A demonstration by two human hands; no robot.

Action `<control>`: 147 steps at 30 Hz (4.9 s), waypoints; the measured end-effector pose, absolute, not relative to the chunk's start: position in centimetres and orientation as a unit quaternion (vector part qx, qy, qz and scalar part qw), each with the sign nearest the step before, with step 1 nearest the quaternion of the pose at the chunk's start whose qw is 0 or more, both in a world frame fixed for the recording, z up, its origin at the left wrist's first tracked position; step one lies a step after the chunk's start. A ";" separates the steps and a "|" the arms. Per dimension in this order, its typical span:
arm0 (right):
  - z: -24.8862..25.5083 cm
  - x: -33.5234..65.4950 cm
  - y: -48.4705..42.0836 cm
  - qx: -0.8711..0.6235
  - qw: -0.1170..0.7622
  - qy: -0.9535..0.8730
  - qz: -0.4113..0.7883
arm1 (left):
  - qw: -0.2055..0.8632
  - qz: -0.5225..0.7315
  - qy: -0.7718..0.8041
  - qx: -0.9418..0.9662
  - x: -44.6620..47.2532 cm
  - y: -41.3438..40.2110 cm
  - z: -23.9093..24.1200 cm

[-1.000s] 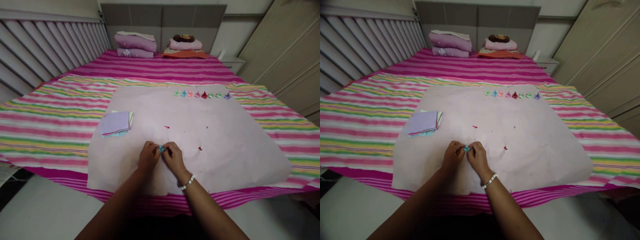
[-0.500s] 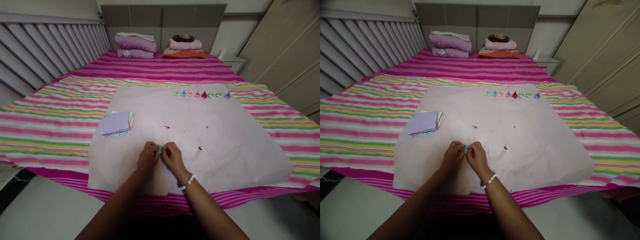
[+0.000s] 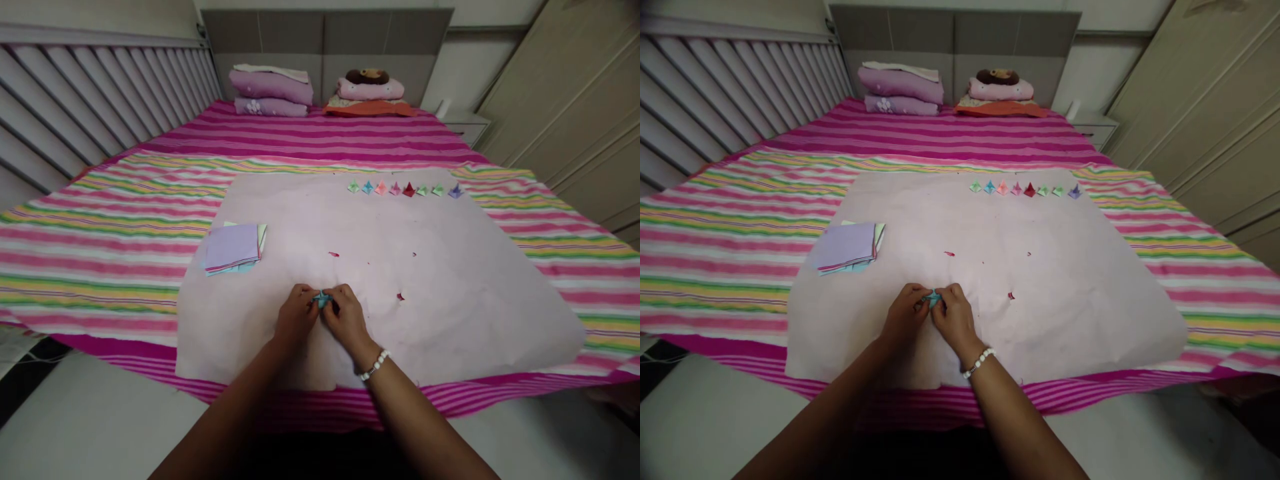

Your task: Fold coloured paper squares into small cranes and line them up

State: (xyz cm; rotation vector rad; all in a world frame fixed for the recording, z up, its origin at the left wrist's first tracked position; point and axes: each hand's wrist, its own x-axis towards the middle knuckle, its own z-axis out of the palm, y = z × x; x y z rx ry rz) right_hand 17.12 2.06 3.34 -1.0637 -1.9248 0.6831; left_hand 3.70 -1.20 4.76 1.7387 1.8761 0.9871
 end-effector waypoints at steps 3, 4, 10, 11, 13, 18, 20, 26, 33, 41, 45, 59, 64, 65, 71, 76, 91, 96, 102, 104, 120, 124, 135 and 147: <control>3.4 17.1 2.1 -0.421 0.400 -0.767 0.273 | 0.201 0.356 0.668 0.622 3.6 -1.2 4.7; 3.5 17.1 2.1 -0.418 0.399 -0.768 0.277 | 0.202 0.358 0.666 0.623 3.6 -1.2 4.7; 3.7 17.1 2.1 -0.392 0.411 -0.768 0.297 | 0.197 0.381 0.653 0.624 3.8 -0.7 4.5; 3.7 17.1 2.2 -0.393 0.411 -0.767 0.298 | 0.196 0.384 0.650 0.626 3.8 -0.7 4.4; 3.6 17.1 2.2 -0.399 0.412 -0.763 0.298 | 0.193 0.389 0.646 0.628 3.9 -0.6 4.2; 3.4 17.2 2.2 -0.408 0.414 -0.759 0.294 | 0.187 0.392 0.645 0.629 4.0 -0.6 3.8; 3.4 17.1 2.2 -0.407 0.415 -0.759 0.293 | 0.186 0.388 0.643 0.633 4.0 -0.7 3.7; 3.6 17.1 2.2 -0.405 0.427 -0.755 0.288 | 0.180 0.380 0.641 0.642 4.0 -0.6 3.6; 3.7 17.4 1.9 -0.378 0.461 -0.748 0.292 | 0.172 0.388 0.629 0.651 3.9 -0.4 3.2; 3.6 17.4 2.0 -0.384 0.460 -0.753 0.272 | 0.150 0.414 0.614 0.654 4.0 -0.2 3.0; 3.9 17.5 2.0 -0.395 0.414 -0.785 0.235 | 0.139 0.425 0.611 0.653 3.9 0.0 2.9; 4.8 18.9 2.9 -0.372 0.304 -0.864 0.148 | 0.107 0.485 0.592 0.635 3.6 -0.1 2.5; 7.1 19.8 5.2 -0.391 0.372 -0.810 0.227 | 0.025 0.535 0.595 0.599 3.8 -1.2 2.7; 7.7 19.9 6.3 -0.402 0.390 -0.793 0.240 | 0.007 0.534 0.591 0.605 3.8 -1.5 2.6; 10.5 19.2 16.5 -0.486 0.429 -0.726 0.229 | -0.044 0.516 0.569 0.639 4.0 -2.3 1.3; 11.3 17.2 25.3 -0.562 0.406 -0.693 0.198 | -0.069 0.525 0.555 0.642 3.9 -2.1 0.7; 9.5 11.6 35.3 -0.677 0.304 -0.650 0.162 | -0.033 0.594 0.571 0.566 5.2 -2.0 -1.2; 8.6 10.7 35.9 -0.681 0.303 -0.648 0.158 | -0.018 0.570 0.572 0.590 4.7 -2.1 -1.8; 9.1 10.5 34.7 -0.658 0.327 -0.655 0.175 | 0.002 0.567 0.583 0.582 5.1 -2.1 -1.5; 9.7 10.7 33.5 -0.640 0.344 -0.660 0.190 | -0.001 0.571 0.578 0.583 5.1 -2.0 -1.0; 6.3 12.6 4.2 -0.400 0.475 -0.713 0.325 | 0.056 0.545 0.562 0.619 4.0 -1.9 1.9; 5.2 13.8 3.1 -0.378 0.469 -0.751 0.272 | 0.042 0.539 0.554 0.633 3.2 -1.8 2.4; 2.8 14.1 3.6 -0.389 0.450 -0.767 0.240 | -0.044 0.447 0.656 0.606 -10.7 -0.1 6.7; 2.8 14.1 3.7 -0.403 0.430 -0.770 0.247 | 0.078 0.392 0.687 0.606 -15.5 3.3 5.9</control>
